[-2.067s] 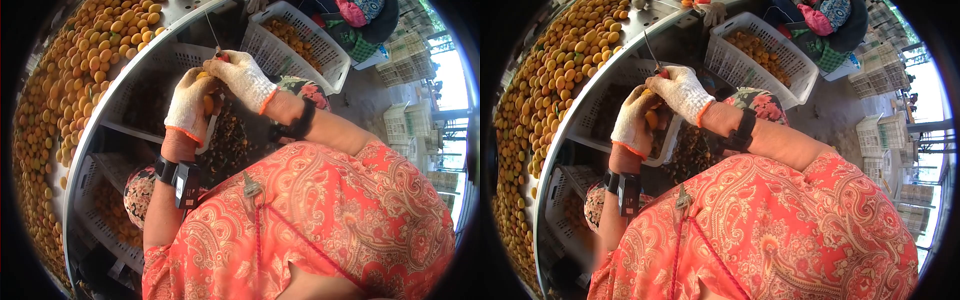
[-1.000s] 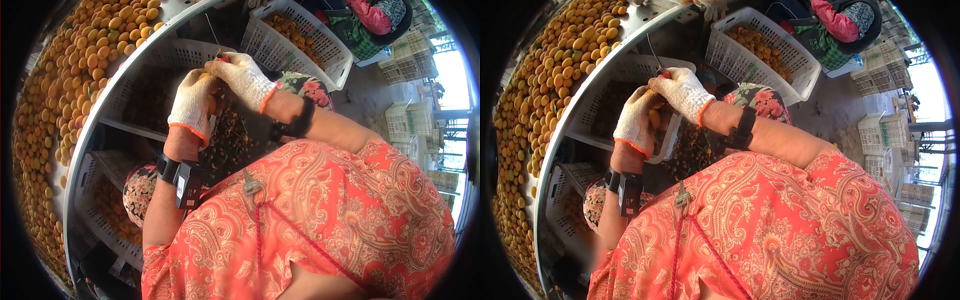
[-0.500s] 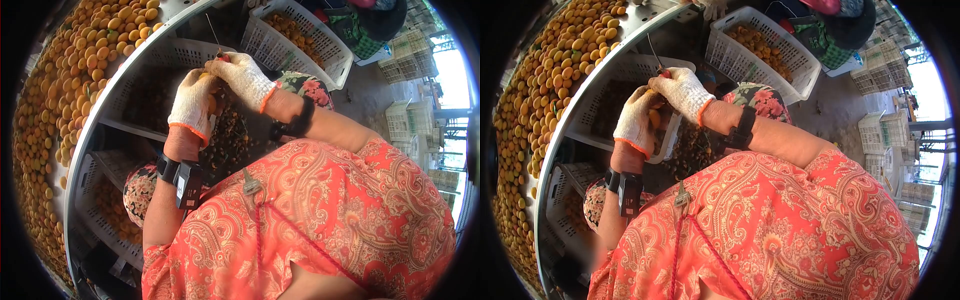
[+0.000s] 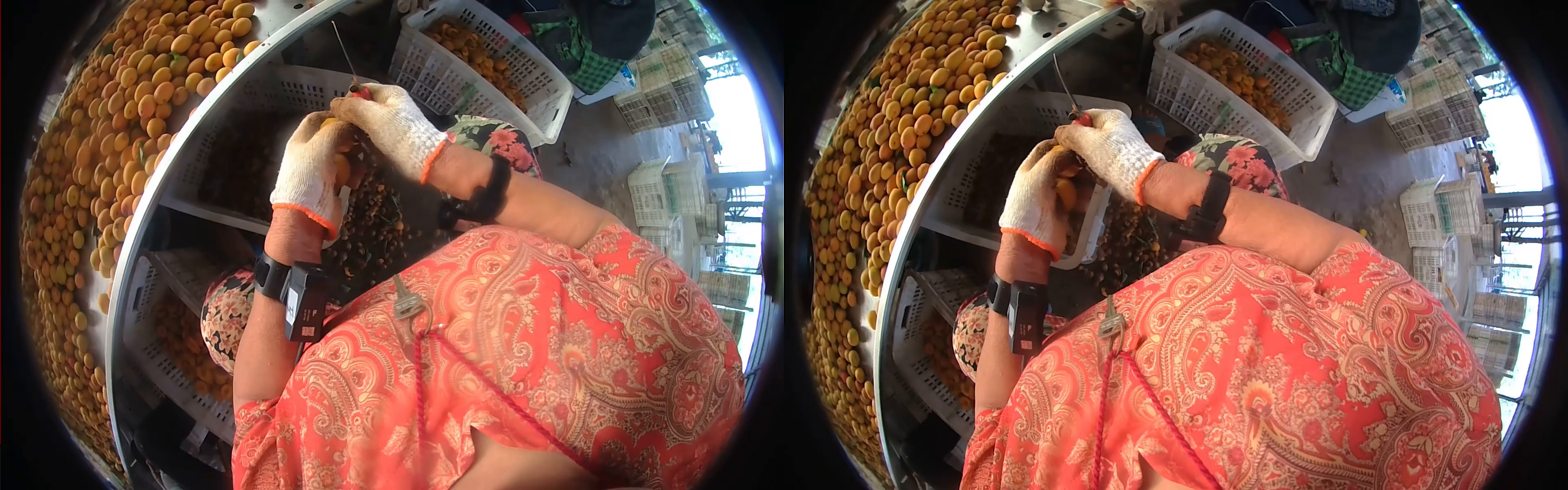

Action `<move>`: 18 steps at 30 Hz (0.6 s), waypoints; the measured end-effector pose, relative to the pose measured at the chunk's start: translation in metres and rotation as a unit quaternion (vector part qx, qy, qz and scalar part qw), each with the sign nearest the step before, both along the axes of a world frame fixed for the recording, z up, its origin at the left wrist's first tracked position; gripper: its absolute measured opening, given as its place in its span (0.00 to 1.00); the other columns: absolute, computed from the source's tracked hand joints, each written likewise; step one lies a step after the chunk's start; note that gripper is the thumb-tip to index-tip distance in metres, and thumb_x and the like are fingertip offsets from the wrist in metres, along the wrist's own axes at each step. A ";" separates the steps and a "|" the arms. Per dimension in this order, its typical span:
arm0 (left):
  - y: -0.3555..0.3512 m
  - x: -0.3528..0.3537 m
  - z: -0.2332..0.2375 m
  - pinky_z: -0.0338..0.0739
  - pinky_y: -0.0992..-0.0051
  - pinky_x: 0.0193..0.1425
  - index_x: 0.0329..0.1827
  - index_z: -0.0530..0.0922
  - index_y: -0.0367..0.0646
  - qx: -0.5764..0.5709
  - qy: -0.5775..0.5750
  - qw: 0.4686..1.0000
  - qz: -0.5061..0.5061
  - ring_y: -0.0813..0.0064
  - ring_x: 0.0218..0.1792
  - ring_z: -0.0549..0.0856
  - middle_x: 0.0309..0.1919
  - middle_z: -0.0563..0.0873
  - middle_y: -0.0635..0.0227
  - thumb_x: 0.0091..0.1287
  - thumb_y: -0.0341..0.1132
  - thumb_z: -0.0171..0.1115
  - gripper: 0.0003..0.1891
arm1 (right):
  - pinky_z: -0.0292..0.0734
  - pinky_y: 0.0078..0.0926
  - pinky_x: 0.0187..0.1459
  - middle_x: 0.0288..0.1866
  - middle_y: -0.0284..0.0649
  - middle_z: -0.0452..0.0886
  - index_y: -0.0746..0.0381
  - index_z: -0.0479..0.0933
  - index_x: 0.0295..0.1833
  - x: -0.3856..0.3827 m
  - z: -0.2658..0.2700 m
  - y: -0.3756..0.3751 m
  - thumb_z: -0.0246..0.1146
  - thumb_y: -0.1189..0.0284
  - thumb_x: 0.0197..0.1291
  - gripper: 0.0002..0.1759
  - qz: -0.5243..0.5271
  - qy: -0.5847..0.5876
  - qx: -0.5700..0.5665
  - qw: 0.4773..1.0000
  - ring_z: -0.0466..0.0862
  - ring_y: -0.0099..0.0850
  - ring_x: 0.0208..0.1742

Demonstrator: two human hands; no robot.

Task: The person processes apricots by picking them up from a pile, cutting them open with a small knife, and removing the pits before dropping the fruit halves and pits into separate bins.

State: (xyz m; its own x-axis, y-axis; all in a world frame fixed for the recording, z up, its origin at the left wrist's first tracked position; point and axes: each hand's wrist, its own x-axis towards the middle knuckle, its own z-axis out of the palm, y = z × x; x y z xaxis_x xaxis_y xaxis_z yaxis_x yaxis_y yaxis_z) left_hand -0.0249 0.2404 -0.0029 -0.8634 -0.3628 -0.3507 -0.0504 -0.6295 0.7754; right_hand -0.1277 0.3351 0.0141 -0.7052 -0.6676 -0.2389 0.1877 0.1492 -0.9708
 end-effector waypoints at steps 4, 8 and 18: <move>-0.002 -0.001 -0.002 0.78 0.76 0.37 0.52 0.78 0.40 0.002 0.007 1.000 0.004 0.74 0.37 0.83 0.39 0.83 0.65 0.70 0.35 0.60 0.12 | 0.67 0.19 0.22 0.25 0.29 0.78 0.61 0.80 0.36 0.000 0.006 0.000 0.65 0.65 0.64 0.10 0.001 -0.009 0.000 1.000 0.74 0.18 0.22; -0.001 -0.002 0.014 0.71 0.78 0.27 0.50 0.78 0.42 0.064 -0.011 0.997 0.035 0.75 0.25 0.80 0.37 0.82 0.66 0.71 0.37 0.58 0.11 | 0.67 0.19 0.22 0.24 0.28 0.77 0.61 0.79 0.34 -0.002 0.017 0.001 0.64 0.66 0.64 0.10 -0.019 0.000 0.002 1.000 0.74 0.17 0.22; -0.020 0.011 0.011 0.79 0.59 0.52 0.59 0.75 0.35 0.182 0.113 0.975 0.055 0.57 0.47 0.83 0.48 0.83 0.51 0.74 0.57 0.50 0.30 | 0.60 0.20 0.17 0.19 0.26 0.70 0.60 0.78 0.34 -0.007 0.028 0.011 0.65 0.67 0.65 0.10 -0.001 -0.060 -0.032 0.998 0.67 0.17 0.16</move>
